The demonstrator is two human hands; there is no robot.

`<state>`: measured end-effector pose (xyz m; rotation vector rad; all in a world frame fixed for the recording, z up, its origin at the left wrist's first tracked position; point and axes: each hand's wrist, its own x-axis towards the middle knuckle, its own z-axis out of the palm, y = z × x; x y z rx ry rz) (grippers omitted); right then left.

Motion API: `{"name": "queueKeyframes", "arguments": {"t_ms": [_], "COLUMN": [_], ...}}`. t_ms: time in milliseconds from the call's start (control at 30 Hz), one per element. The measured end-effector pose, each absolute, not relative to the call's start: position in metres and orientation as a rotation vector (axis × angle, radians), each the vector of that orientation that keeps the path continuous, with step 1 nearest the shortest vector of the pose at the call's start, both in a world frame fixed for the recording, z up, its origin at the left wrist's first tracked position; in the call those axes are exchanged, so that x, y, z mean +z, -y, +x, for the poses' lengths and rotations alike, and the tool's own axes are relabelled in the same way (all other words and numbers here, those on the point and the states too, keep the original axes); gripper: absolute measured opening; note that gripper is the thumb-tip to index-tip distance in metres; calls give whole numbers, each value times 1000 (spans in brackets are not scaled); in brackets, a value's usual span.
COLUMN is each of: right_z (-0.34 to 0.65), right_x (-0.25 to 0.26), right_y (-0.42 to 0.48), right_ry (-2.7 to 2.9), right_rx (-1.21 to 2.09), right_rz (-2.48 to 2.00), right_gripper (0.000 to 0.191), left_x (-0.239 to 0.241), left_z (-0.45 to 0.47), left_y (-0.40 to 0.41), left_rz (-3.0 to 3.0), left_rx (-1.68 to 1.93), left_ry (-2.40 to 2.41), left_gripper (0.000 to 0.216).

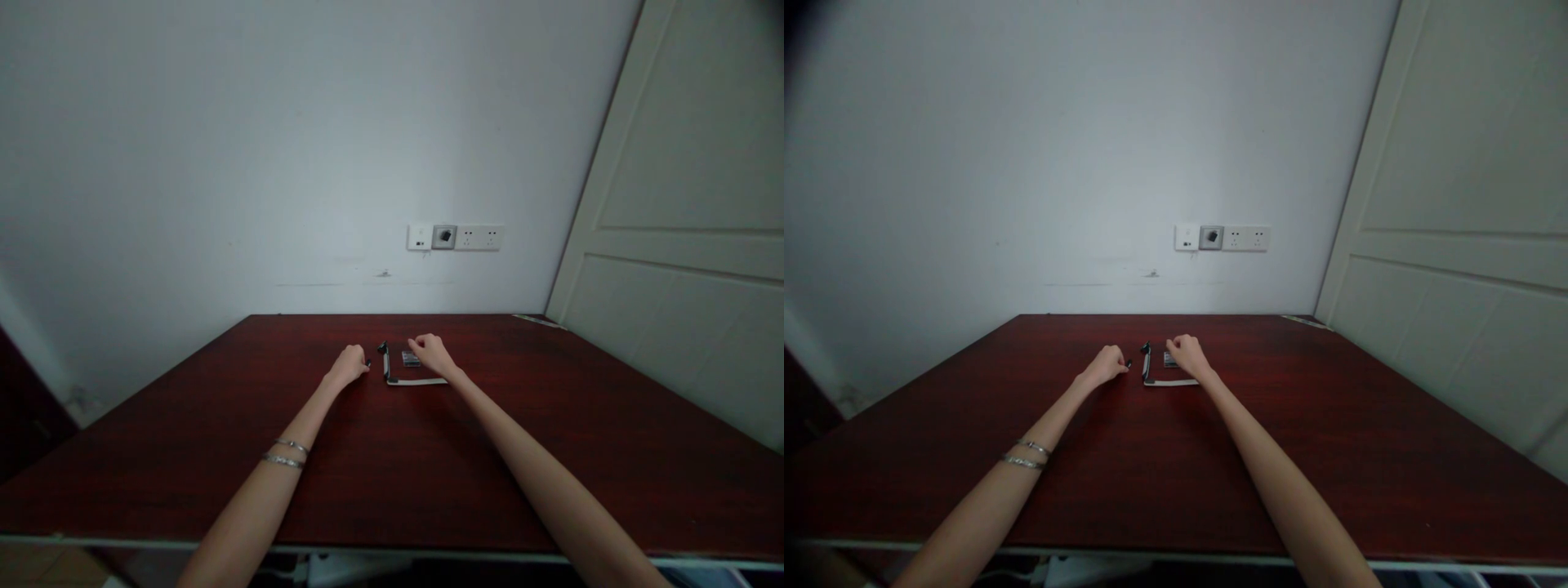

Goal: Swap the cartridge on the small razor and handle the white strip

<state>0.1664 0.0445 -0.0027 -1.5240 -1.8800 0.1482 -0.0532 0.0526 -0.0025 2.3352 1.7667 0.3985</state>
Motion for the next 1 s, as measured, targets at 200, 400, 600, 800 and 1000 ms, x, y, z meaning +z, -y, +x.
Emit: {"name": "queueKeyframes", "arguments": {"t_ms": [200,400,600,800,1000], "right_z": [165,164,163,163,163], "right_x": [-4,-6,-6,-3,-4], "right_y": [-43,-44,-43,-42,-44], "right_ry": [1877,1901,1881,1871,1829], "right_rx": [160,155,202,250,473], "right_rz": [-1510,-1492,-1455,-1462,-1377], "right_gripper": [41,43,46,47,39], "left_x": [-3,-3,-5,-6,-1], "left_z": [-52,-50,-51,-52,-56], "left_y": [-51,-49,-52,-53,-56], "left_rz": [2340,2342,2380,2397,2350], "left_rx": [399,388,403,397,568], "left_ry": [-1773,-1802,-1800,-1795,-1601], "left_gripper": [12,10,12,16,18]}}
